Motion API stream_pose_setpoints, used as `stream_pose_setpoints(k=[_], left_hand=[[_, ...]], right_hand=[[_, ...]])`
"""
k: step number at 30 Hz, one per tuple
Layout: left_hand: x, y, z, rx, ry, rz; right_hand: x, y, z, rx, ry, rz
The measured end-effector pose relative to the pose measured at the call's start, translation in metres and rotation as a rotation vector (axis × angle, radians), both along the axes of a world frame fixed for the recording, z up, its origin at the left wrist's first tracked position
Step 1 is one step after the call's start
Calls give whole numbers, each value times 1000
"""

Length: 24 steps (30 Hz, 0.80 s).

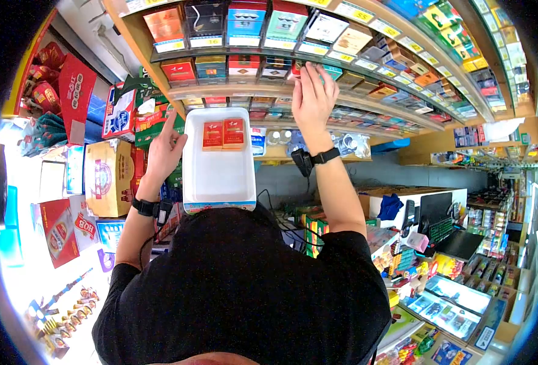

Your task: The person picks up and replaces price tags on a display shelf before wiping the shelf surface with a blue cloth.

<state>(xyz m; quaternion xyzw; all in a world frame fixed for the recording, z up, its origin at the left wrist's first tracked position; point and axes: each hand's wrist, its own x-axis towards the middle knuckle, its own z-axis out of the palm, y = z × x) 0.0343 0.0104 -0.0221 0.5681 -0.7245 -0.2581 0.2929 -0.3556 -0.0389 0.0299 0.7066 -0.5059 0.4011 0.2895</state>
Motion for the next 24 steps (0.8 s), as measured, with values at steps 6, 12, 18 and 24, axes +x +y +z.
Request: stream_pose_setpoints(k=[6, 12, 18, 24], left_hand=[[-7, 5, 4, 87, -53, -11], [-6, 11, 0, 39, -51, -21], [-6, 19, 6, 119, -89, -3], [-1, 19, 5, 138, -96, 12]], right_hand=[[-17, -19, 8, 56, 82, -106], [-22, -26, 9, 136, 123, -137], [-10, -18, 9, 179, 70, -124], [-14, -28, 4, 167, 114, -120]])
